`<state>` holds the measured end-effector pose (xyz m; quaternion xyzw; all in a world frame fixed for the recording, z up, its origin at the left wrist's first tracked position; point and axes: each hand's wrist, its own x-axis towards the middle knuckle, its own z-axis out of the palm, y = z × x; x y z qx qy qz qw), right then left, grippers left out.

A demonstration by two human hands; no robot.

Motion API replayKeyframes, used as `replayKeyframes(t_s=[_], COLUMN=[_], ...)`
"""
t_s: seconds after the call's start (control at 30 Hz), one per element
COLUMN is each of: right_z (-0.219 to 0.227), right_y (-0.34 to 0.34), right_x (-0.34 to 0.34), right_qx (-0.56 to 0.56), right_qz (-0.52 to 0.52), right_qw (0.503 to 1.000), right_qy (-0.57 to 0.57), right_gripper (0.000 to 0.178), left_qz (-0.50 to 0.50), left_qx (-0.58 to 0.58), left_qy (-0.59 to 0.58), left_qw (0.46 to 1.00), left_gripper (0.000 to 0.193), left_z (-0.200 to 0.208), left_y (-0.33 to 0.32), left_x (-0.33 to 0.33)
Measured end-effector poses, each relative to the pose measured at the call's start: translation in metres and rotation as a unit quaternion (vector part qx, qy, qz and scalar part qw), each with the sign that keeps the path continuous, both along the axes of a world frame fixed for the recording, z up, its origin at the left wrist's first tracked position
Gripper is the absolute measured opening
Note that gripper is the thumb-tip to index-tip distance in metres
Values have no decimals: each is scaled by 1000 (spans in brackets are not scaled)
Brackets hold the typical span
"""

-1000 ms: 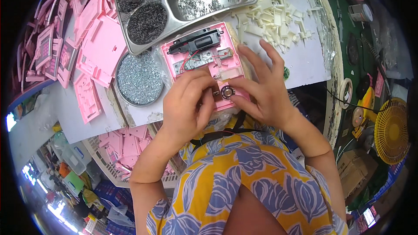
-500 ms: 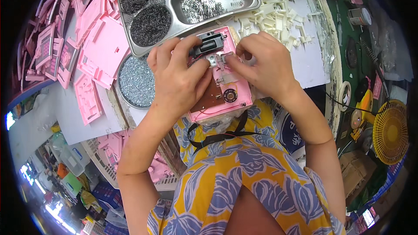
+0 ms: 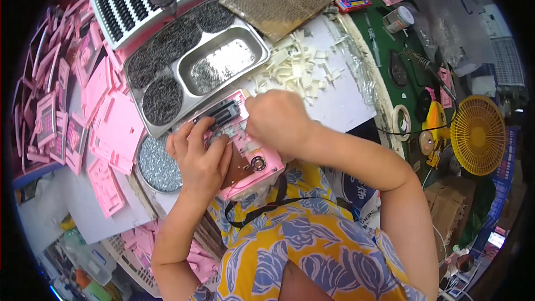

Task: Assembling internal components, soldering wires, and closing the housing of a pink electronic toy.

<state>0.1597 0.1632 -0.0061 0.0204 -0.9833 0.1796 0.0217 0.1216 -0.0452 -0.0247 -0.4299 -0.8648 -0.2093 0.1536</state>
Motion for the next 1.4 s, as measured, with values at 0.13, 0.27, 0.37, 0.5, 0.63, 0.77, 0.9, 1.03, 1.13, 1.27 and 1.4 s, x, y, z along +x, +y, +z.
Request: replayKeyframes(t_s=[0.13, 0.27, 0.37, 0.5, 0.63, 0.77, 0.9, 1.03, 1.13, 1.27, 1.4], right_z=[4, 33, 67, 60, 15, -46, -58, -40, -35, 10, 112], right_y=[-20, -9, 96, 392, 522, 631, 567, 556, 568, 541, 541], right_x=[14, 11, -58, -144, -175, -135, -187, -202, -173, -165, -125], right_qx=[181, 99, 97, 227, 169, 216, 218, 65, 304, 201, -102], right_qz=[107, 192, 4, -308, -481, -440, -348, -485, -338, -431, -429], right_qw=[975, 975, 991, 917, 857, 871, 911, 864, 885, 879, 864], right_qy=[68, -44, -94, 116, -80, 7, -38, -115, -97, 22, 244], right_gripper=[14, 10, 19, 35, 54, 37, 31, 28, 34, 45, 52], left_qz=[-13, -88, -174, -259, -249, -275, -248, -261, -263, -237, -221], left_qx=[-18, -57, -151, -252, -297, -269, -298, -242, -232, -213, -214], left_qy=[3, -2, 4, 49, 3, -25, -77, -110, -119, -134, -86], left_qw=[1000, 994, 973, 931, 922, 923, 918, 928, 929, 938, 948], left_gripper=[17, 40, 66, 83, 83, 82, 78, 70, 71, 76, 77], left_z=[5, 9, 15, 22, 17, 1, 11, 5, 5, 14, 20], left_y=[1, -6, -15, -14, -30, -26, -36, -36, -32, -29, -21], left_x=[0, -2, -11, -25, -28, -35, -26, -32, -37, -31, -24])
